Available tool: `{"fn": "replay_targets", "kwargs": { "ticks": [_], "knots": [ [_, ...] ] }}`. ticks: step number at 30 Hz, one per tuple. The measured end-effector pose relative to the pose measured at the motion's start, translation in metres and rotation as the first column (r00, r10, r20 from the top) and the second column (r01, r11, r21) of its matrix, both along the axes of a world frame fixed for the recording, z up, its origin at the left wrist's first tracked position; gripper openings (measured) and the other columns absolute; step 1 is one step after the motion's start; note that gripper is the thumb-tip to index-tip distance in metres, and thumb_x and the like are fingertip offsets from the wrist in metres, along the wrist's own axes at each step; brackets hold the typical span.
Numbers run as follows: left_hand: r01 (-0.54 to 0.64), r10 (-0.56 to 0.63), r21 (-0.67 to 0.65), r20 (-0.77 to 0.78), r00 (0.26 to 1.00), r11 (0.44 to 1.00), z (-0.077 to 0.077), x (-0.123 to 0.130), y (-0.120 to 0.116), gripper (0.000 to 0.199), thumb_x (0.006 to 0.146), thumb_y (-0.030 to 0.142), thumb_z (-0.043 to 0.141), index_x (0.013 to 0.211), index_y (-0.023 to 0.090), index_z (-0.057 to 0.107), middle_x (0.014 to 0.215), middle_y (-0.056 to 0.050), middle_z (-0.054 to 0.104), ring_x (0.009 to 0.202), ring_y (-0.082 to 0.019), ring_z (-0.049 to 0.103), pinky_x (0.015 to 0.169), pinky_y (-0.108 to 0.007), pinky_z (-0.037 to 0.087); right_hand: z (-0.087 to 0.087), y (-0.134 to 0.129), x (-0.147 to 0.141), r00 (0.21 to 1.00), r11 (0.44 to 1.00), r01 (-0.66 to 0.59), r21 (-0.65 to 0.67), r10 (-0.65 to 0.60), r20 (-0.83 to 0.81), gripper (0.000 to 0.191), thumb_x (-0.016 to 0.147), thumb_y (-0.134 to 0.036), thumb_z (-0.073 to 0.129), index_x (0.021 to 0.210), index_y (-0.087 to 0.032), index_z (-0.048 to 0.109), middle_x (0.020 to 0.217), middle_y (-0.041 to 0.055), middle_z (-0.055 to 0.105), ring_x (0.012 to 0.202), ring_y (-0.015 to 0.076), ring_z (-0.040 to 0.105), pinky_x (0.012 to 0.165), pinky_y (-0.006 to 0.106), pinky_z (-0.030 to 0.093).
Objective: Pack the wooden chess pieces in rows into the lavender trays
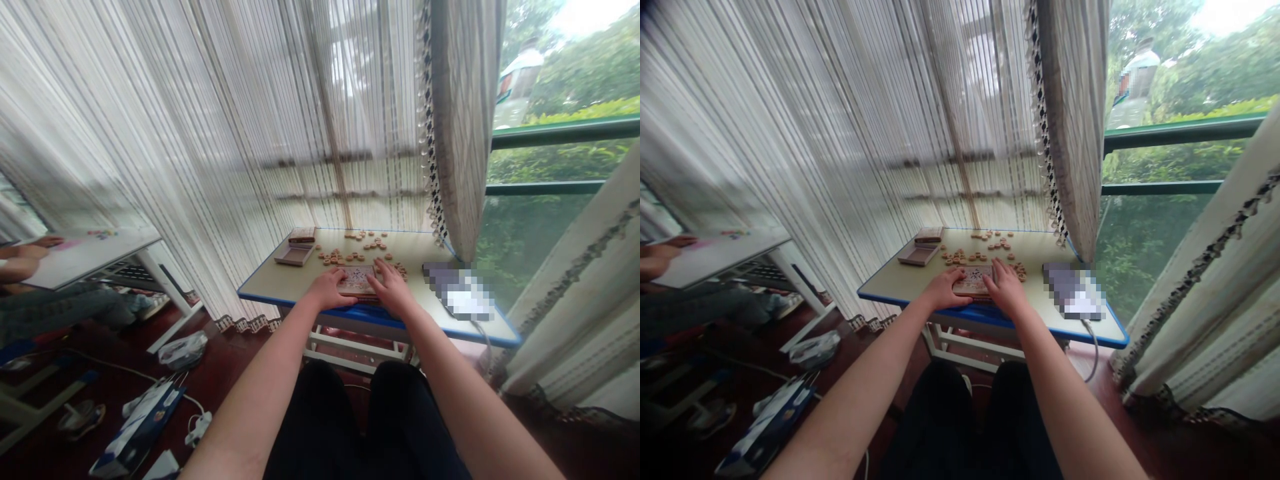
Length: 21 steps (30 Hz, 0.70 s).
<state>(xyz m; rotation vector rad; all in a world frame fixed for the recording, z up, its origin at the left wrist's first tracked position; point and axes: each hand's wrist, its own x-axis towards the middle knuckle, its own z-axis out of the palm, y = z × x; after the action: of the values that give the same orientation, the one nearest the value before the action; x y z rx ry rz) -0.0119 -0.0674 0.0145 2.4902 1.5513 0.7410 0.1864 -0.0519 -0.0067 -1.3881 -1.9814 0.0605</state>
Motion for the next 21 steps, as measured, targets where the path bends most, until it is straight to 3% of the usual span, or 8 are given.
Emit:
{"fn": "replay_targets", "kwargs": {
  "ticks": [5,10,17,21],
  "knots": [
    [0.002,-0.002,0.005,-0.023,1.000,1.000,0.001,-0.001,-0.002,0.069,0.056,0.059,0.064,0.112,0.019,0.055,0.123,-0.008,0.051,0.105,-0.025,0.053,0.094,-0.032,0.040,-0.002,0.017,-0.001,0.997,0.981,-0.036,-0.190,0.049,0.064,0.055,0.086,-0.042,0.035,0.128,-0.008,0.044,0.135,0.0143,0.041,0.126,0.0229,0.034,0.104,0.033,0.024],
    [0.029,-0.029,0.002,-0.041,0.999,1.000,-0.001,-0.002,-0.002,0.072,0.058,0.062,0.061,0.115,0.019,0.052,0.126,-0.007,0.048,0.108,-0.024,0.051,0.096,-0.032,0.039,0.002,0.021,0.001,0.995,0.974,-0.018,-0.225,0.039,0.090,0.053,0.083,-0.041,0.040,0.126,-0.011,0.048,0.129,0.0137,0.049,0.119,0.0242,0.043,0.101,0.032,0.029],
    [-0.018,0.008,-0.086,-0.116,0.993,0.996,-0.003,0.001,0.003,0.093,0.058,0.072,0.053,0.133,0.021,0.034,0.147,-0.008,0.019,0.126,-0.029,0.034,0.104,-0.036,0.029,-0.002,0.018,0.003,0.994,0.983,-0.012,-0.183,0.032,0.105,0.054,0.085,-0.042,0.037,0.129,-0.012,0.046,0.134,0.0116,0.043,0.127,0.0236,0.032,0.105,0.035,0.023],
    [-0.018,-0.001,-0.140,-0.133,0.991,0.990,-0.003,0.003,0.003,0.086,0.068,0.070,0.042,0.136,0.020,0.029,0.148,-0.008,0.016,0.131,-0.027,0.026,0.106,-0.035,0.025,-0.002,0.014,0.004,0.993,0.988,-0.069,-0.136,0.082,0.090,0.049,0.086,-0.038,0.035,0.128,-0.016,0.047,0.138,0.0062,0.039,0.126,0.0202,0.034,0.106,0.032,0.023]
  ]
}}
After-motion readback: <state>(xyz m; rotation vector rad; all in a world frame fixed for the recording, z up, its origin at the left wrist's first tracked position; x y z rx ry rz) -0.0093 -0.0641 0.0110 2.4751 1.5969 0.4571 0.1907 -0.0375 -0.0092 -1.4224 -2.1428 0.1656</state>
